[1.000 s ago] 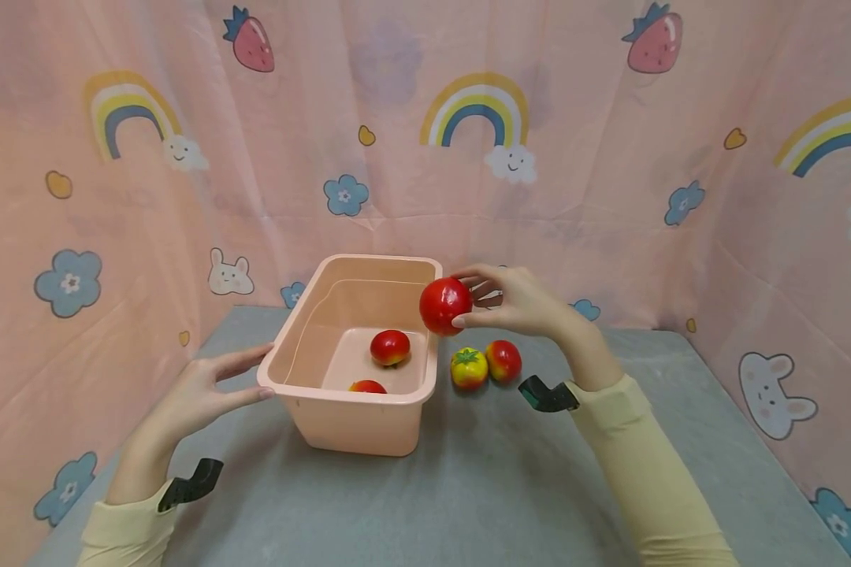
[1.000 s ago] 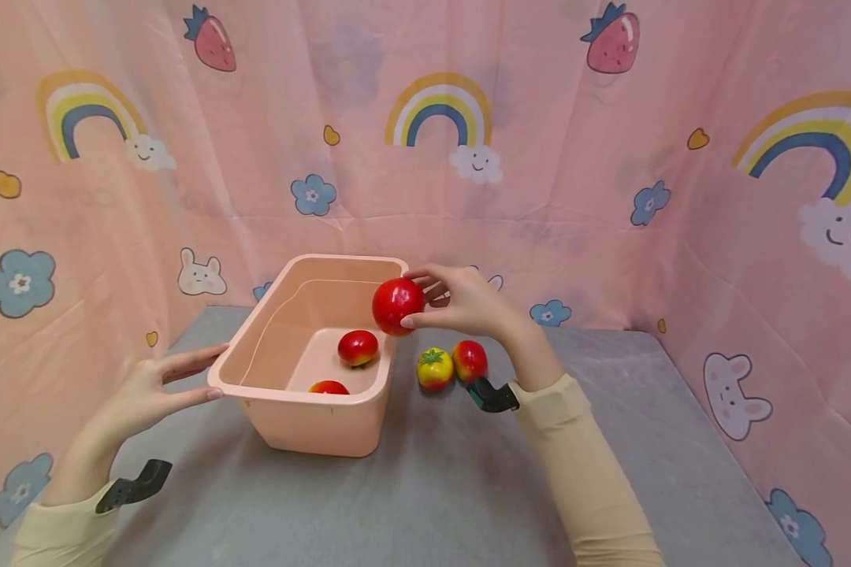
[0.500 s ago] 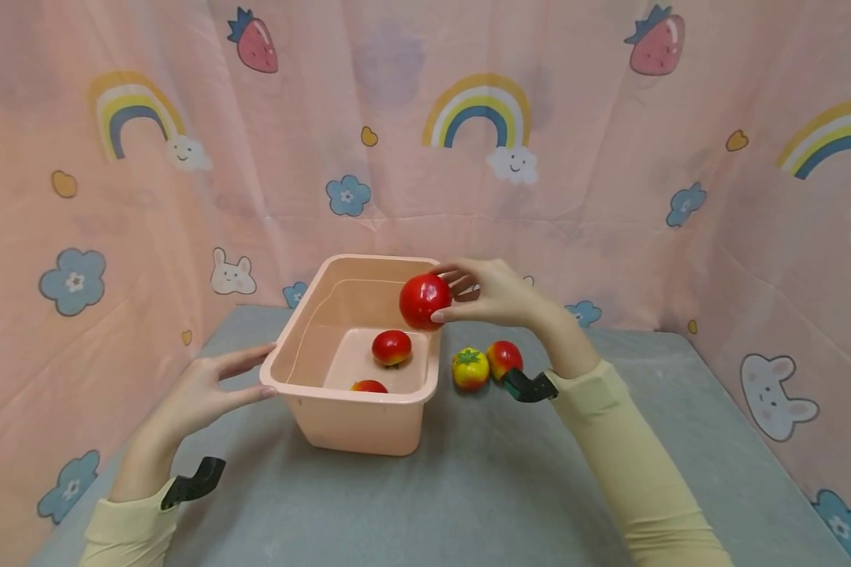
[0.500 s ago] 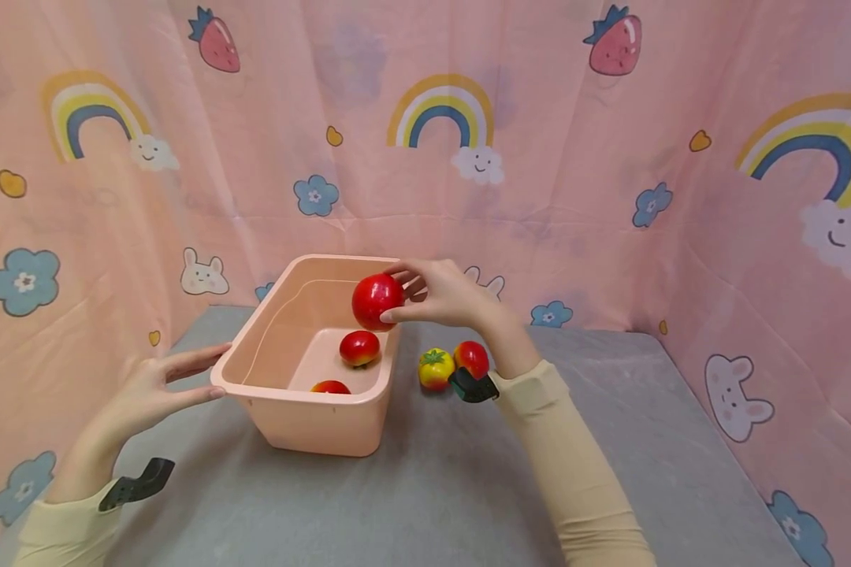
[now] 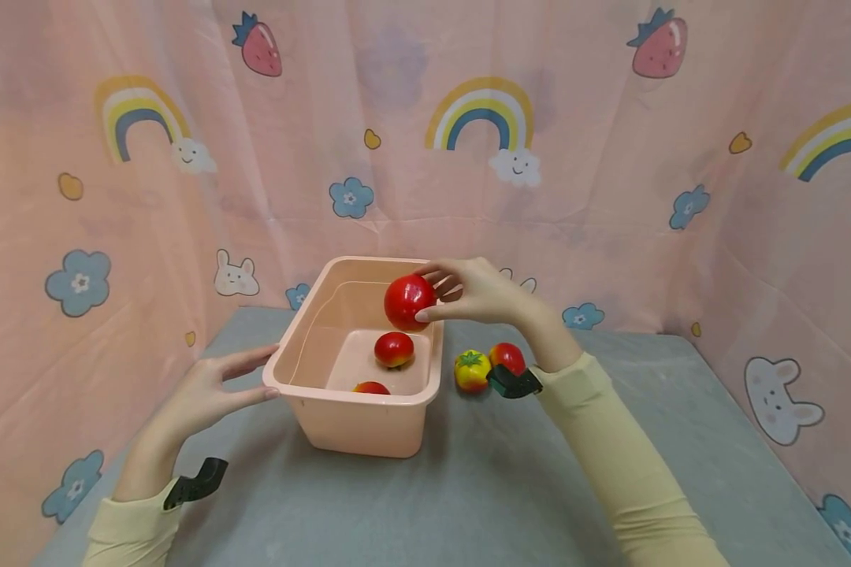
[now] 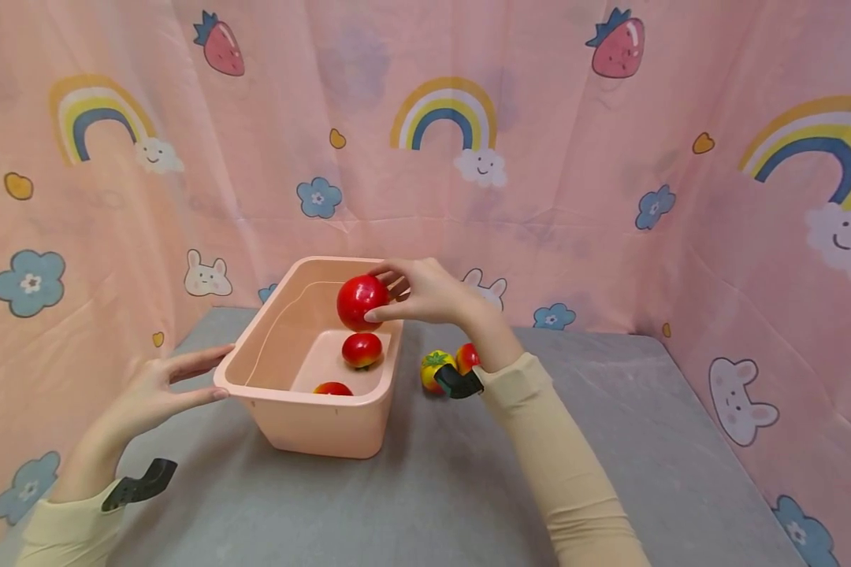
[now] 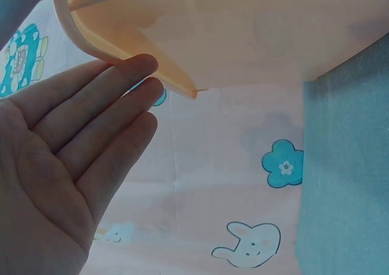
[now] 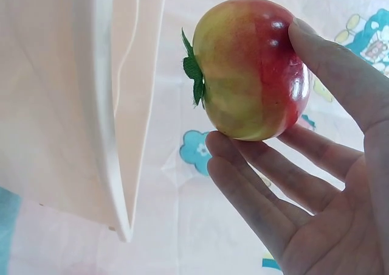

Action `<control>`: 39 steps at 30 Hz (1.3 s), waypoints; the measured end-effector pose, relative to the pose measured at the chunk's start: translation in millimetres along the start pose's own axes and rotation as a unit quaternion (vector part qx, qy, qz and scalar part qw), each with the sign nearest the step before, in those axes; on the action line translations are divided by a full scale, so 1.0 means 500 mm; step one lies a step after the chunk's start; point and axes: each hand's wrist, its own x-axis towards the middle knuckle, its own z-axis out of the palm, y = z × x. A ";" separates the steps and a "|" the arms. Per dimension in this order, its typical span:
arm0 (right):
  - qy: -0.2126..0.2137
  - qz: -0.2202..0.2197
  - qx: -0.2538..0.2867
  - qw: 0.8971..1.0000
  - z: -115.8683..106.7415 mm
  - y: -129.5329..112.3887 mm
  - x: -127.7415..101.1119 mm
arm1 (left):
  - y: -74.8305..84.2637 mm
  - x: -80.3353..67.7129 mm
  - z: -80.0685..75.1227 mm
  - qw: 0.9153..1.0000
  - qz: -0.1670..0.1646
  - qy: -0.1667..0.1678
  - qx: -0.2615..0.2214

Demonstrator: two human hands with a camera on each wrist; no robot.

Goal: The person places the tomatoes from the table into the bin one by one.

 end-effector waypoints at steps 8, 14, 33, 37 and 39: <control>-0.011 -0.007 -0.008 1.000 0.005 -0.006 0.017 | 0.001 -0.001 -0.001 1.000 -0.004 -0.001 -0.004; -0.014 -0.002 0.000 1.000 0.009 -0.005 0.026 | 0.002 0.000 -0.001 1.000 -0.005 -0.003 0.000; -0.012 -0.012 -0.020 1.000 0.014 0.006 0.014 | 0.006 -0.001 0.001 1.000 0.002 -0.001 0.003; -0.005 -0.017 -0.020 1.000 0.010 0.010 0.002 | 0.003 -0.001 0.001 1.000 0.000 -0.001 0.003; -0.002 -0.016 -0.020 1.000 0.009 0.012 -0.005 | 0.003 -0.001 0.001 1.000 0.000 -0.001 0.002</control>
